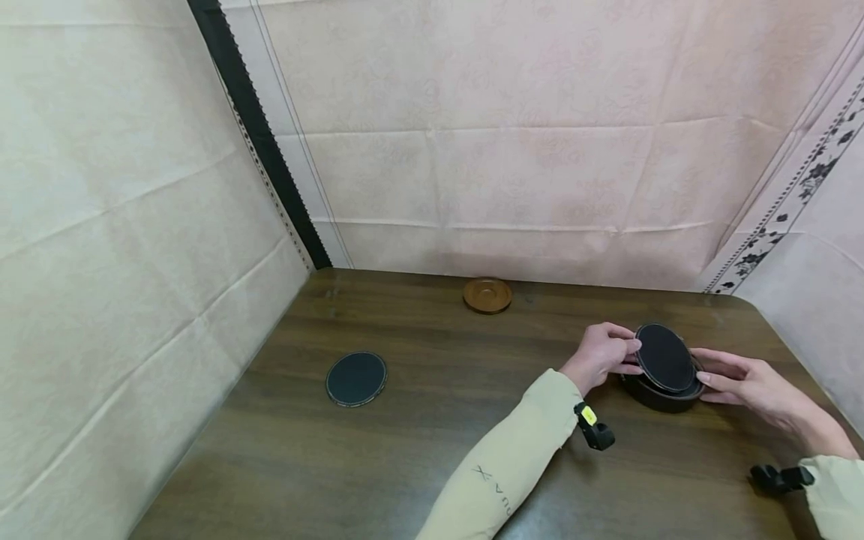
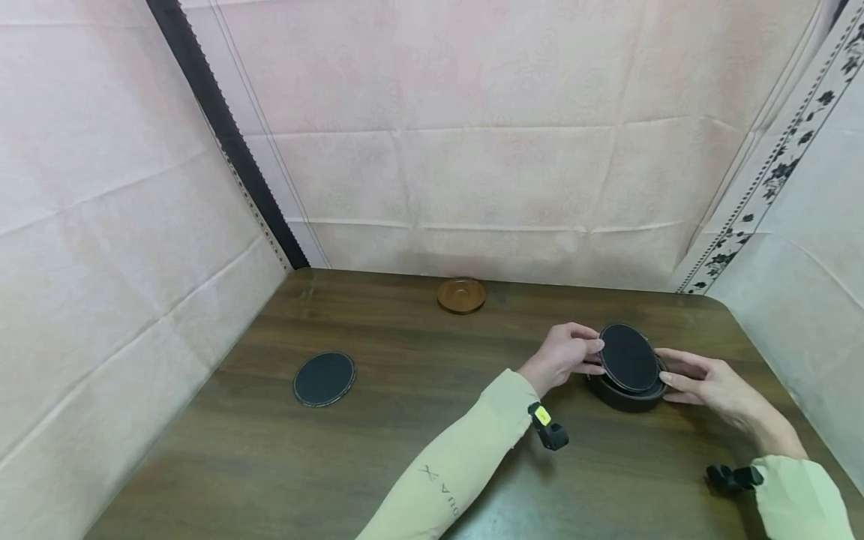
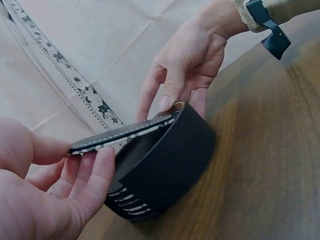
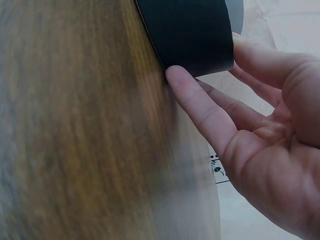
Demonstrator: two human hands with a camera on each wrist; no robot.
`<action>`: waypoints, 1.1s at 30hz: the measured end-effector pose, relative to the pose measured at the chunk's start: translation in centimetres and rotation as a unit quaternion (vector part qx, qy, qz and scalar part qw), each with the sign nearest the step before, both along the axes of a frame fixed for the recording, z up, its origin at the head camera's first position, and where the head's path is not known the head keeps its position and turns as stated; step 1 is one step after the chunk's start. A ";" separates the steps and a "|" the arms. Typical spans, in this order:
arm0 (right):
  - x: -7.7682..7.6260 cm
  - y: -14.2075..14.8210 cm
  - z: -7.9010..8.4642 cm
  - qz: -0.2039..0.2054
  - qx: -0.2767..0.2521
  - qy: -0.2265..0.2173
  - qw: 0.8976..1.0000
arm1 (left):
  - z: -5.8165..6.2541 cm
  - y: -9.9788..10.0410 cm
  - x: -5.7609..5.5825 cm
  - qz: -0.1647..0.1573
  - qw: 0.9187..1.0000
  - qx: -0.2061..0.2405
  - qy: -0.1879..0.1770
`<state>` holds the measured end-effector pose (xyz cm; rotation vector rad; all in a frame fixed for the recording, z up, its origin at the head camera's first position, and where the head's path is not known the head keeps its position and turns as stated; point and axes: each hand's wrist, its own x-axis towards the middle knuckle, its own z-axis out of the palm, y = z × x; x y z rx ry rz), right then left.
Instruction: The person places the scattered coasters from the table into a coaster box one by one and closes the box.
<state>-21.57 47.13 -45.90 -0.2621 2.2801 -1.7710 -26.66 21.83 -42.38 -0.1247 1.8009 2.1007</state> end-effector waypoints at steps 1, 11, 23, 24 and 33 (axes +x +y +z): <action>0.0 0.0 0.0 0.000 0.002 0.000 1.000 | -0.1 0.1 0.1 0.002 1.000 -0.002 0.000; 0.2 0.0 0.1 -0.014 0.021 -0.004 1.000 | -0.5 0.0 0.3 0.008 0.997 -0.081 0.019; -0.2 -0.1 0.0 -0.004 0.014 -0.008 1.000 | -0.3 -2.3 -0.5 -0.051 0.972 -0.215 0.077; -0.2 -0.1 0.1 -0.005 0.016 -0.007 1.000 | -0.2 -2.7 -0.6 -0.058 0.969 -0.227 0.085; 0.1 -0.1 0.1 -0.009 0.005 -0.006 1.000 | 0.6 -6.1 -1.0 -0.126 0.918 -0.334 0.174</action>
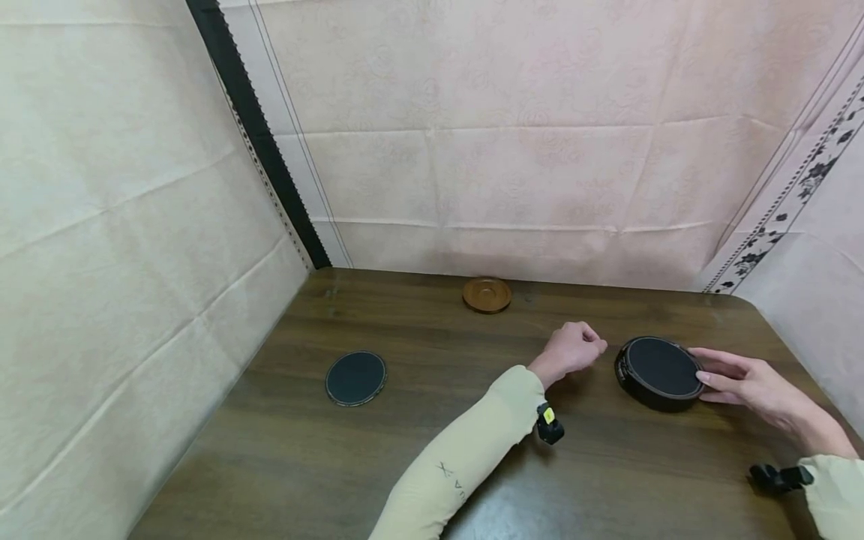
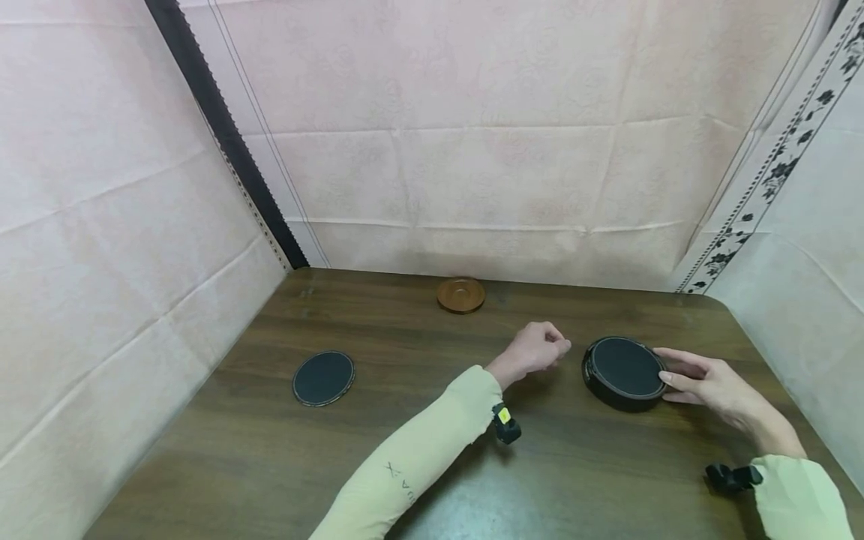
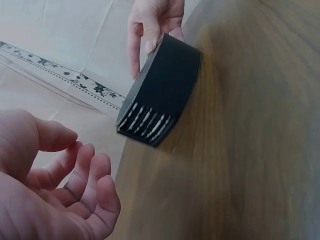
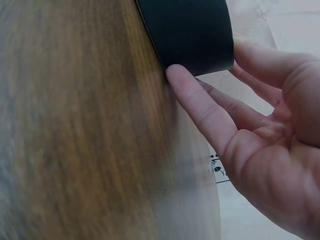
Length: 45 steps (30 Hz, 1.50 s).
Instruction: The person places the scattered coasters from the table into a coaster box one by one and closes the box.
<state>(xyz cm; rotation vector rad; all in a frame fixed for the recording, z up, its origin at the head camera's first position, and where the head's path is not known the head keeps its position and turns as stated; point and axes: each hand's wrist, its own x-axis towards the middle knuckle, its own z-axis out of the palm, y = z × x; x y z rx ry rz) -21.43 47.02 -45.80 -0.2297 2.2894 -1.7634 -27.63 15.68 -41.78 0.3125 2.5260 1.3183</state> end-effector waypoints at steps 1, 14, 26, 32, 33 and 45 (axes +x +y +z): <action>0.0 0.0 0.0 0.001 0.001 0.002 1.000 | 0.1 -0.3 0.0 -0.008 1.000 -0.009 0.013; -0.2 0.2 -0.2 0.006 -0.026 0.003 1.000 | 1.1 -6.8 -0.7 -0.057 0.986 -0.101 0.122; 0.0 0.2 -0.2 0.004 -0.009 0.003 1.000 | 2.8 -13.7 -0.5 -0.092 0.971 -0.147 0.163; 0.0 0.1 -0.3 0.012 -0.008 0.006 1.000 | 3.0 -16.8 -0.6 -0.109 0.964 -0.183 0.159; 0.0 0.1 -0.3 0.011 -0.004 0.006 1.000 | 3.1 -17.4 -0.6 -0.114 0.961 -0.196 0.160; 0.1 -0.2 0.0 0.005 -0.007 0.011 1.000 | 2.7 -26.2 0.6 -0.116 0.943 -0.282 0.132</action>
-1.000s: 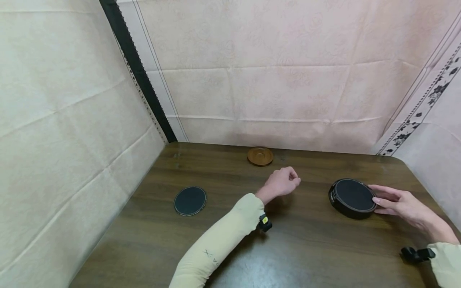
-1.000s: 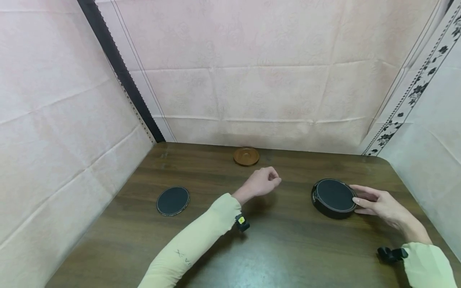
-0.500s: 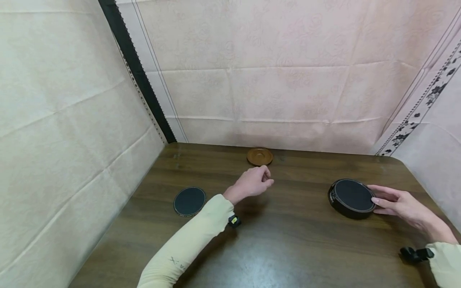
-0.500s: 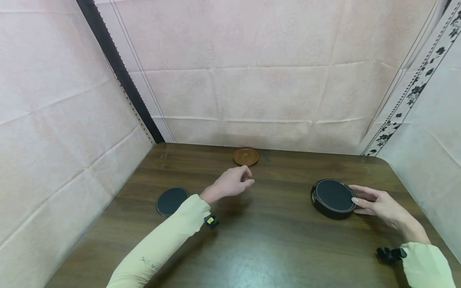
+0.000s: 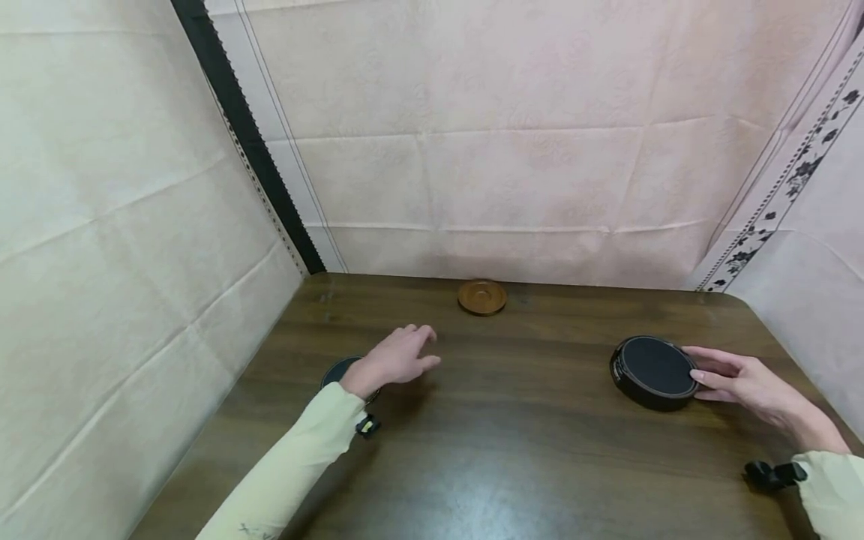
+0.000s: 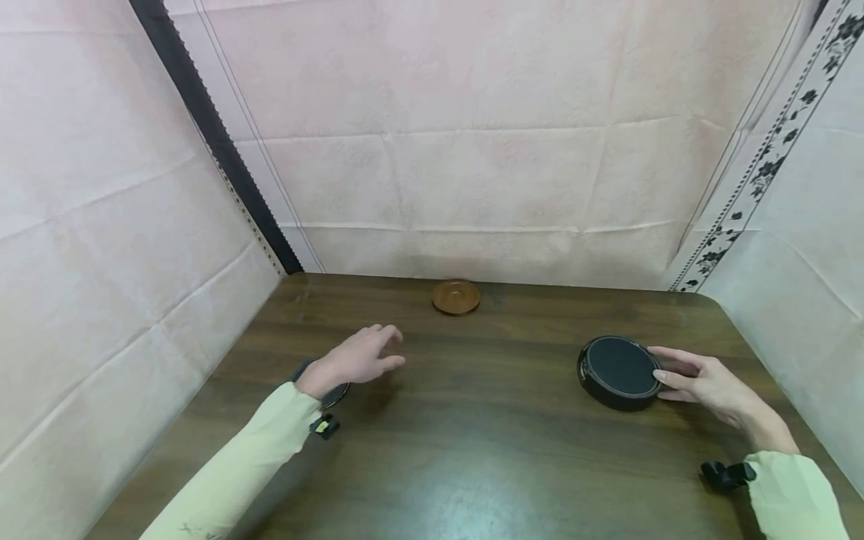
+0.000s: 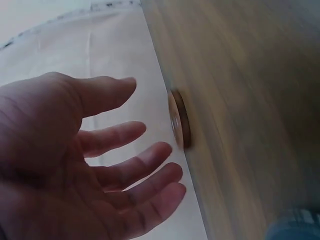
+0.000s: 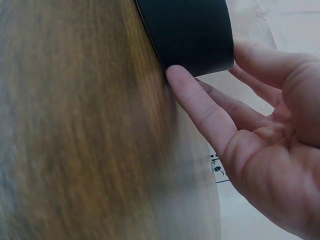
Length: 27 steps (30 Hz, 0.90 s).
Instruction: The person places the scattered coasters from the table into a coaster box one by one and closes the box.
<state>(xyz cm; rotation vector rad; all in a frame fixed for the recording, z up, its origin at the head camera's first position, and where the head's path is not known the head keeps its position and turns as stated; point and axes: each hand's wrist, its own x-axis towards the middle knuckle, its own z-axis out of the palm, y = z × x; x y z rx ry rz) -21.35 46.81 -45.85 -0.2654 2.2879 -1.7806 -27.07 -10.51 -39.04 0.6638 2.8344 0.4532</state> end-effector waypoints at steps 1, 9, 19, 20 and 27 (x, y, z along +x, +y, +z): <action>0.0 0.0 0.0 0.002 -0.002 0.000 1.000 | -0.1 -0.8 0.1 0.005 1.000 -0.008 -0.003; 0.0 0.0 0.1 -0.005 0.012 -0.001 1.000 | -1.1 -6.4 0.6 0.033 0.996 -0.069 -0.035; 0.0 0.0 0.1 -0.006 0.013 -0.001 1.000 | -1.8 -9.2 1.2 0.045 0.991 -0.107 -0.068; 0.0 0.0 0.1 -0.006 0.012 -0.001 1.000 | -1.9 -9.3 1.2 0.045 0.991 -0.105 -0.069; -0.1 0.1 0.1 -0.004 0.010 -0.003 1.000 | -2.3 -10.2 0.4 0.042 0.994 -0.080 -0.066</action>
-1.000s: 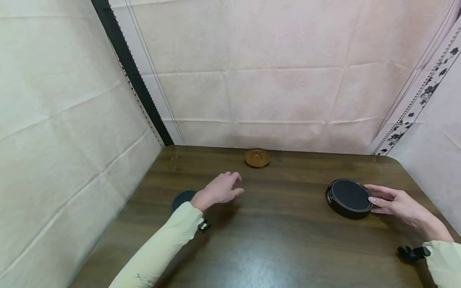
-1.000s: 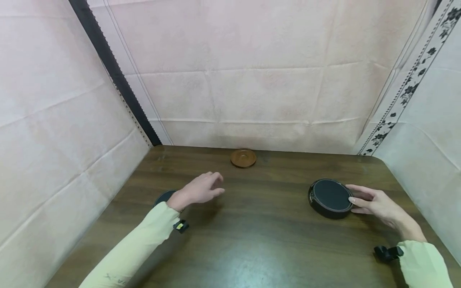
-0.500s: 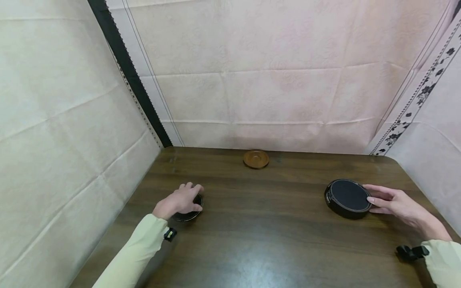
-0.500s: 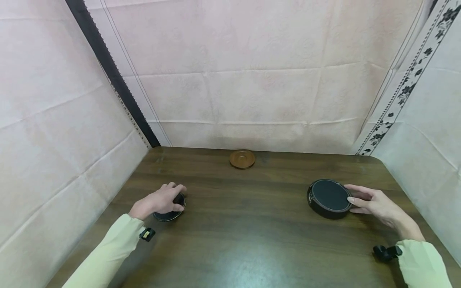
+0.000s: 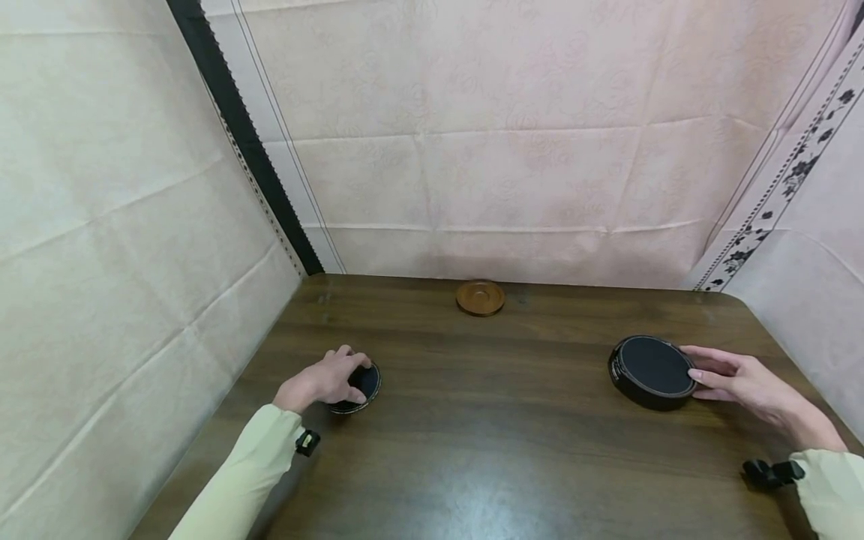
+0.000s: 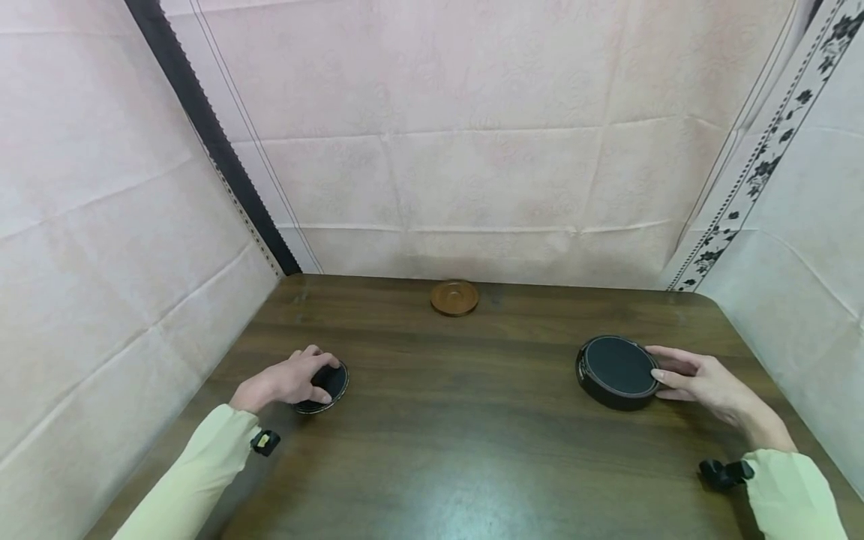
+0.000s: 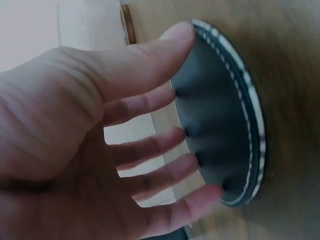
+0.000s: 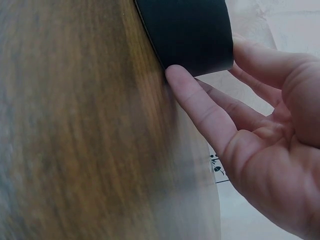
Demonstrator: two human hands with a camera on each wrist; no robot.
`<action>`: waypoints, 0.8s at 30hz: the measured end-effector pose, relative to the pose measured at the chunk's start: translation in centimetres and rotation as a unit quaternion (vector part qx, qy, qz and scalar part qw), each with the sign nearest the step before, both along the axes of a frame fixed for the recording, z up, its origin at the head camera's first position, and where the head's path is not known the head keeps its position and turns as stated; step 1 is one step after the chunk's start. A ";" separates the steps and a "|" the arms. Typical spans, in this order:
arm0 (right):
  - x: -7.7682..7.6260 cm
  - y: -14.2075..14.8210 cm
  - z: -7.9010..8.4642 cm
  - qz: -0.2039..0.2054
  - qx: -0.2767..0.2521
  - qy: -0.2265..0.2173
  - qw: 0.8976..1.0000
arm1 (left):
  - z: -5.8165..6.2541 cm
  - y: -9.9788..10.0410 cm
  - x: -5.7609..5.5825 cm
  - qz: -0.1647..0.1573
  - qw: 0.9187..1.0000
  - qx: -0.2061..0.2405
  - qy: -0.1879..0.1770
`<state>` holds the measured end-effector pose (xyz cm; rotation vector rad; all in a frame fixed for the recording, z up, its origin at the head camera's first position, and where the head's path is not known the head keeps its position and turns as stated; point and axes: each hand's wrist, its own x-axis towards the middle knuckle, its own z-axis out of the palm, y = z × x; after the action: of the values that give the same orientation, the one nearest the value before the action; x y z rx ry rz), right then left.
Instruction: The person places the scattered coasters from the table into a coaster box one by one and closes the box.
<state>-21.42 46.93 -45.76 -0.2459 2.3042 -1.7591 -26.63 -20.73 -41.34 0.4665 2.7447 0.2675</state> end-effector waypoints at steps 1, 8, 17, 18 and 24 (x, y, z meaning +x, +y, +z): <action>0.0 0.0 0.0 0.001 0.000 -0.001 1.000 | -0.1 -0.2 -0.2 0.002 1.000 0.003 0.002; 0.0 0.0 0.0 -0.001 0.001 -0.006 1.000 | -0.6 -1.6 -1.5 0.031 0.999 0.014 0.006; 0.0 -0.1 0.0 0.003 -0.015 -0.005 1.000 | -0.5 -1.7 -1.9 0.059 0.998 0.024 -0.014; 0.0 -0.1 0.0 0.003 -0.015 -0.005 1.000 | -0.5 -1.8 -1.9 0.062 0.998 0.024 -0.016; 0.0 0.0 -0.2 0.008 -0.029 0.001 1.000 | 0.5 -1.6 -2.7 0.055 0.998 0.012 -0.004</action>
<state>-21.41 46.92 -45.95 -0.2768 2.2479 -1.8209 -29.34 -22.37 -40.82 0.3208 2.7665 0.3288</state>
